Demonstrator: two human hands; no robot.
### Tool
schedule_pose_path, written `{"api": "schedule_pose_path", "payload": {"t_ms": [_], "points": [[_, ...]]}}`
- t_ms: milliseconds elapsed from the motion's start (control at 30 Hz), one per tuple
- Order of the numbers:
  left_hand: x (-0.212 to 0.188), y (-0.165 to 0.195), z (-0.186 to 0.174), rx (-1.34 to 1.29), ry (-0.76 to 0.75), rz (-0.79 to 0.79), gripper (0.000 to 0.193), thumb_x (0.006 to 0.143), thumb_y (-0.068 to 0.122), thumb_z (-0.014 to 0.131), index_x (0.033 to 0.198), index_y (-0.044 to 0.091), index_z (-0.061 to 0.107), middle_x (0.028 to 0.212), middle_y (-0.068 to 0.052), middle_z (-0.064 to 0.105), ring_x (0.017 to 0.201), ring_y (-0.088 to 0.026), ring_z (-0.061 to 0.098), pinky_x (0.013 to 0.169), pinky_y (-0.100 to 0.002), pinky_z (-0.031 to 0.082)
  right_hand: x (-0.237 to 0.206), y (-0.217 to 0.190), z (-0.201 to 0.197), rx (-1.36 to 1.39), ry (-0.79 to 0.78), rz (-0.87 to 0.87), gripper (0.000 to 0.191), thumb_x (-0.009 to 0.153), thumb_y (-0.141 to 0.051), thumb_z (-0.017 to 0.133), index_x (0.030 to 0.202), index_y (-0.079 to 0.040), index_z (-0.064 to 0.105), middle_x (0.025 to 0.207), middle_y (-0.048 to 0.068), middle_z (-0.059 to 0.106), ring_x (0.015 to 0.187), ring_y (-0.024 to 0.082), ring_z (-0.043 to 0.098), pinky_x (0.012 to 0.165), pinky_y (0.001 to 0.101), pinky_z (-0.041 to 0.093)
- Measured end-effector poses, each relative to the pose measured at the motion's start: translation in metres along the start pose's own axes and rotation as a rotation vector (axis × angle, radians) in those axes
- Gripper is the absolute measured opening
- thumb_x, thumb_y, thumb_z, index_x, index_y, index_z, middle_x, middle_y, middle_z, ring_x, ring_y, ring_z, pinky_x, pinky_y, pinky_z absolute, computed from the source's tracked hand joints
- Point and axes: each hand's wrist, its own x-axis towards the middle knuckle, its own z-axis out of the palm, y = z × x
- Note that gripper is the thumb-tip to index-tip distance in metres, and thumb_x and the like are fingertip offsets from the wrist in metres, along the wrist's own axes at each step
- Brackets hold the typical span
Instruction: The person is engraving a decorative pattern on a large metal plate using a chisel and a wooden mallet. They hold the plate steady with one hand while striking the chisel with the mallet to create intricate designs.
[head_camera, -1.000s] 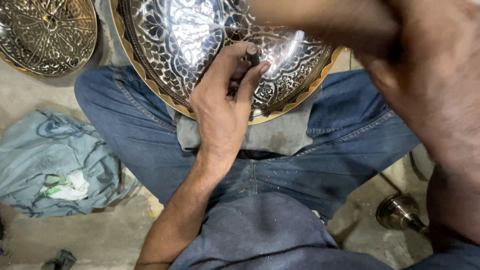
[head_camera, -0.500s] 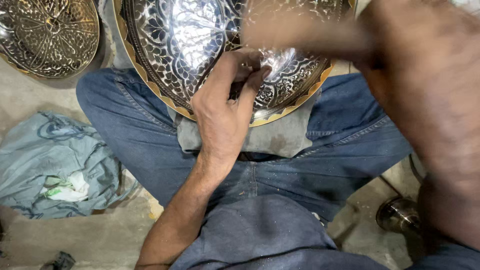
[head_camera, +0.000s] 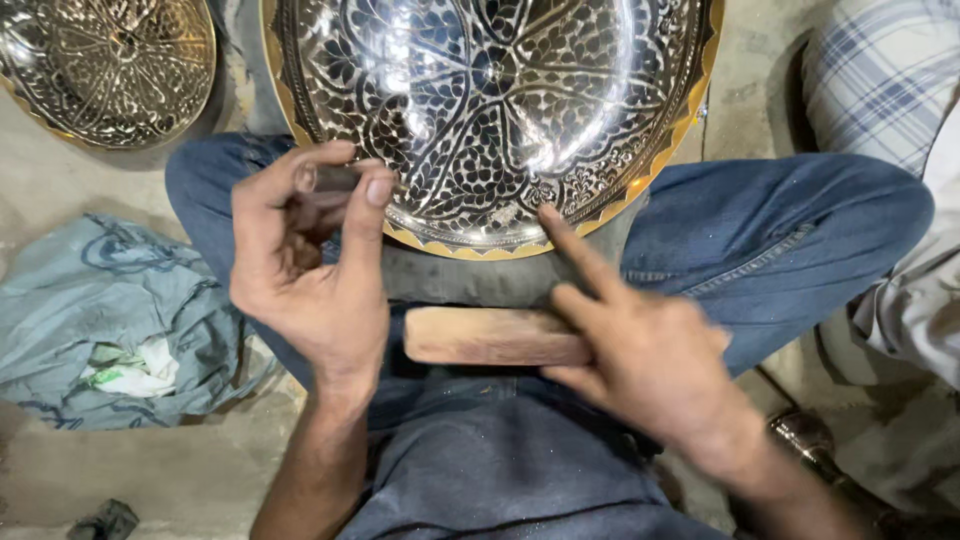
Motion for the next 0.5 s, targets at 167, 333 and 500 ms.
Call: {"api": "schedule_pose_path", "payload": {"t_ms": [167,333,500], "points": [[-0.003,-0.006,-0.006,-0.004,-0.009,-0.014,0.023,0.112,-0.003,0.077,0.125,-0.003,0.059,0.11,-0.009,0.074,0.1,-0.01,0.073,0.092,-0.02,0.06,0.008,-0.021,0.014,0.045,0.195,0.012,0.057,0.058,-0.028,0.091,0.094,-0.004,0.055,0.164,0.021,0.027,0.078,0.029,0.073,0.059,0.0402,0.059],[-0.006,-0.016,-0.009,0.002,-0.011,-0.027,0.023,0.111,-0.002,0.078,0.124,-0.003,0.06,0.108,-0.009,0.074,0.098,-0.009,0.072,0.09,-0.02,0.059,0.015,-0.034,0.019,0.031,0.119,0.014,0.057,0.061,-0.028,0.091,0.096,-0.004,0.054,0.164,0.023,0.024,0.069,0.03,0.072,0.058,0.042,0.058],[0.002,-0.017,-0.017,0.003,-0.028,0.016,0.021,0.113,-0.003,0.077,0.125,-0.003,0.06,0.107,-0.009,0.074,0.096,-0.01,0.073,0.089,-0.022,0.061,0.023,-0.028,0.008,0.108,0.016,-0.102,0.053,0.064,-0.028,0.091,0.093,-0.004,0.054,0.166,0.019,0.023,0.066,0.032,0.072,0.056,0.0434,0.058]]}}
